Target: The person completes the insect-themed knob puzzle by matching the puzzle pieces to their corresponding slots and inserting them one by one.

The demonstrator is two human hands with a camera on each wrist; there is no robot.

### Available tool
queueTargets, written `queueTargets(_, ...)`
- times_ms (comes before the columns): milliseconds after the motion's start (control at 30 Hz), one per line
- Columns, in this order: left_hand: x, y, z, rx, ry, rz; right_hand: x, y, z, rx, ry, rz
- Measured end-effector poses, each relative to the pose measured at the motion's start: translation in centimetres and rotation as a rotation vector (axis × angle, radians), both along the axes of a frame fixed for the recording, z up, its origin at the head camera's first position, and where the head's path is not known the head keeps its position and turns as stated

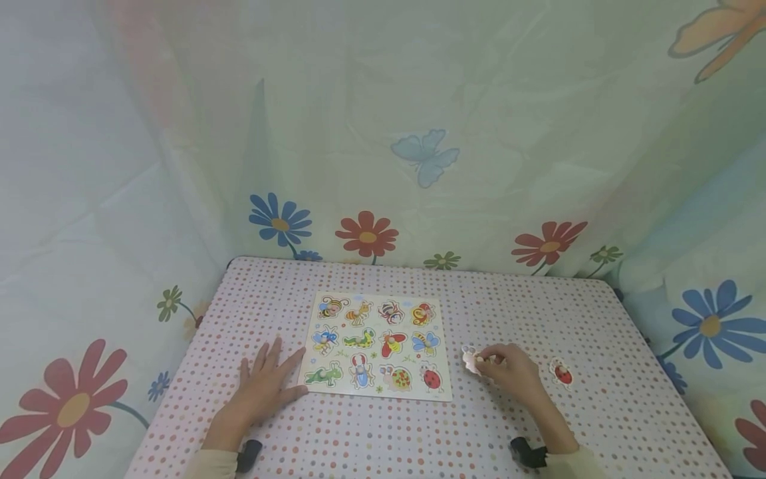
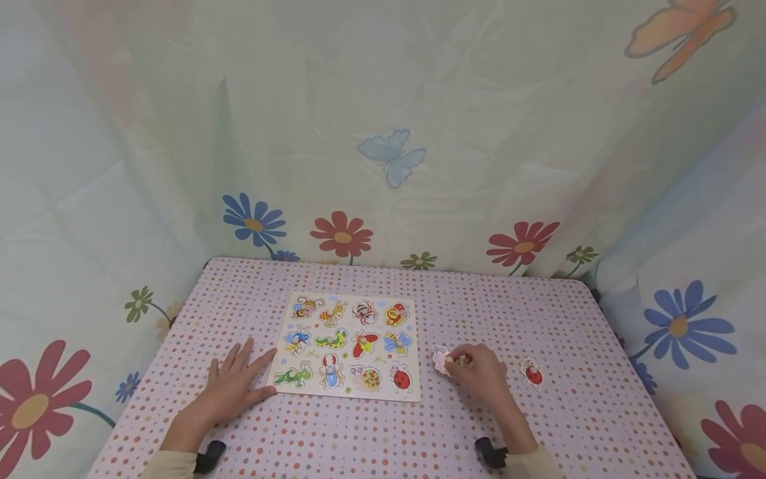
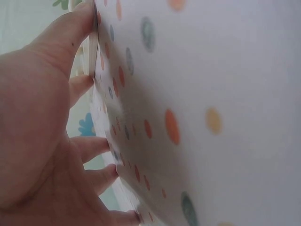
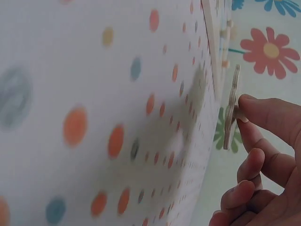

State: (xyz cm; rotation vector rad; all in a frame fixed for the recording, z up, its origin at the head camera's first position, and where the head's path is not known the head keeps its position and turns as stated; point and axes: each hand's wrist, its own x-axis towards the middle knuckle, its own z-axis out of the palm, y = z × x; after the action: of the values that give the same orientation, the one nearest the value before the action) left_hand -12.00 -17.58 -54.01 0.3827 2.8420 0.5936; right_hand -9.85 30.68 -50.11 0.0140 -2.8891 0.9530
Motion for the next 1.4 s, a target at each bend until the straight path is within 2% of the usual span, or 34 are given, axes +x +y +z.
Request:
queueTargets(467,-0.1,0.1,0.0,-0.006,-0.006,0.011,-1.0,-5.4,0.0,-0.026,-0.047,0.067)
queueTargets(833,0.1,0.1,0.3,-0.002,-0.013,0.015,-1.2,-9.4,-0.5,-0.025,-0.029,0.162)
queueTargets(1067,0.1,0.2,0.4,-0.009,0.002,0.011,-1.2,-11.1,-0.9,-0.031,-0.006,0.229)
queueTargets(1400,0.1,0.2,0.3,-0.011,0.002,0.010,-1.2,-12.7,-1.4,-0.024,-0.012,0.263)
